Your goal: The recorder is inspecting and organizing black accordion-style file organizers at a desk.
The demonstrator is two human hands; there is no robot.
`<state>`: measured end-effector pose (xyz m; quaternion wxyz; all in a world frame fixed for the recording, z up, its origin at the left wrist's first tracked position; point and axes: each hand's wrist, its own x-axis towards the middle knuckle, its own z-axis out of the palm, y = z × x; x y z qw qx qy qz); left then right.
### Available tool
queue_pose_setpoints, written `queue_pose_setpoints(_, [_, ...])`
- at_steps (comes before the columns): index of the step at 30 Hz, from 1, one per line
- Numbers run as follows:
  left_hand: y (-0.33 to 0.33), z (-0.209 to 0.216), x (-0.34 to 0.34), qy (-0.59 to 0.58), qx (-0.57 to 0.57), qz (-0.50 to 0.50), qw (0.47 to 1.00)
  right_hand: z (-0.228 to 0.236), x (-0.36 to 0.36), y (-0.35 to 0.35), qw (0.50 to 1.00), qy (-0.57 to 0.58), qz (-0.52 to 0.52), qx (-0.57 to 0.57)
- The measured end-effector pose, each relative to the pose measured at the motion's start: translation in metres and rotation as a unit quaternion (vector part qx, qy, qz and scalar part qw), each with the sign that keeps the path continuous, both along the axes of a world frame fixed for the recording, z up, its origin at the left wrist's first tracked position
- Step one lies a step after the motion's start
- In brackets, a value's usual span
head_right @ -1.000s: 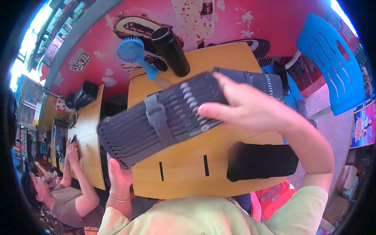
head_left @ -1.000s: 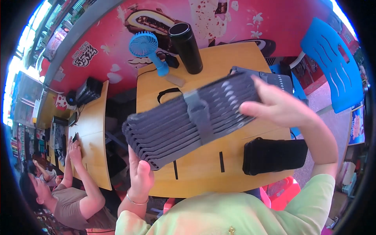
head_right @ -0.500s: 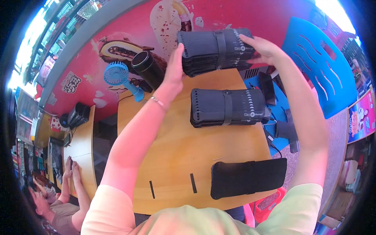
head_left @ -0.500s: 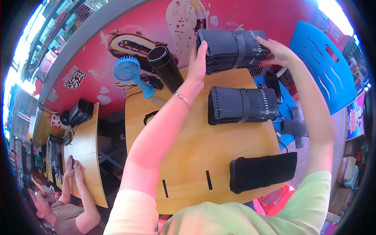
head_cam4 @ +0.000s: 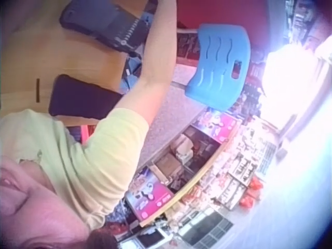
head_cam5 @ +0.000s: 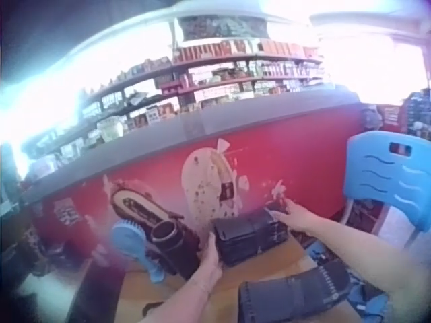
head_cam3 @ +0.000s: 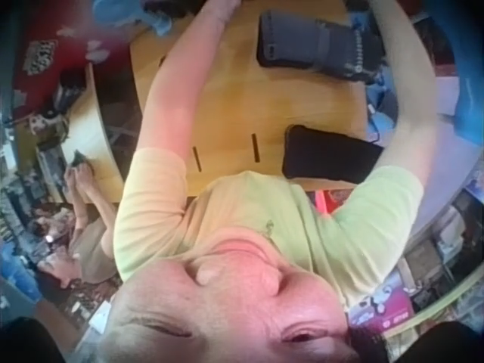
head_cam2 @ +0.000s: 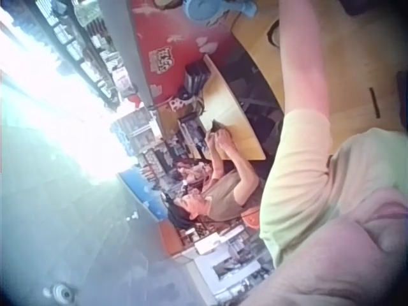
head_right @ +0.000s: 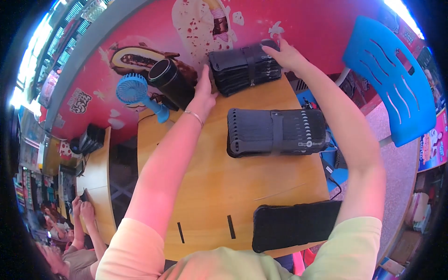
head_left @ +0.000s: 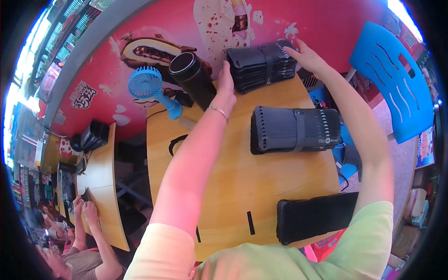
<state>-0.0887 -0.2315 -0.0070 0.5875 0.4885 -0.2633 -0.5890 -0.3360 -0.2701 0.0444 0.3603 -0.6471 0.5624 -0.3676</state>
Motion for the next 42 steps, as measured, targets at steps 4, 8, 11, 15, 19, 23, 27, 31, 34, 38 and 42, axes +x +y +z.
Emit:
queue_pose_setpoints(4, [0.045,0.008,0.013,-0.011,0.025,-0.014,1.000,0.059,0.011,0.132,0.939,0.178,0.256,-0.144])
queue_pose_setpoints(8, [0.086,0.007,0.022,0.007,-0.005,-0.027,1.000,0.034,0.009,0.206,0.836,0.429,0.294,-0.174])
queue_pose_setpoints(11, [0.129,0.022,0.031,0.077,0.015,-0.048,0.996,0.013,0.011,0.202,0.821,0.460,0.221,-0.256])
queue_pose_setpoints(15, [0.191,0.032,0.067,0.120,0.028,-0.050,0.991,0.007,0.024,0.161,0.821,0.448,0.224,-0.274])
queue_pose_setpoints(19, [0.259,0.046,0.093,0.088,0.031,-0.034,0.995,0.013,0.034,0.109,0.803,0.454,0.276,-0.269])
queue_pose_setpoints(23, [0.319,0.084,0.087,0.080,-0.027,-0.099,0.991,0.018,0.038,0.081,0.810,0.432,0.301,-0.257])
queue_pose_setpoints(27, [0.343,0.148,0.060,-0.033,-0.289,-0.288,0.913,0.013,0.035,0.072,0.810,0.440,0.300,-0.247])
queue_pose_setpoints(31, [0.356,0.202,0.020,0.012,-0.477,-0.285,0.832,0.023,0.031,0.093,0.802,0.445,0.258,-0.303])
queue_pose_setpoints(34, [0.373,0.217,0.004,0.131,-0.535,-0.200,0.811,0.054,0.015,0.140,0.853,0.372,0.231,-0.284])
queue_pose_setpoints(38, [0.409,0.204,0.011,0.166,-0.483,-0.184,0.840,0.077,-0.043,0.225,0.895,0.342,0.241,-0.154])
queue_pose_setpoints(42, [0.402,0.176,0.017,0.097,-0.513,-0.260,0.813,0.052,-0.142,0.315,0.939,0.300,0.161,-0.040])
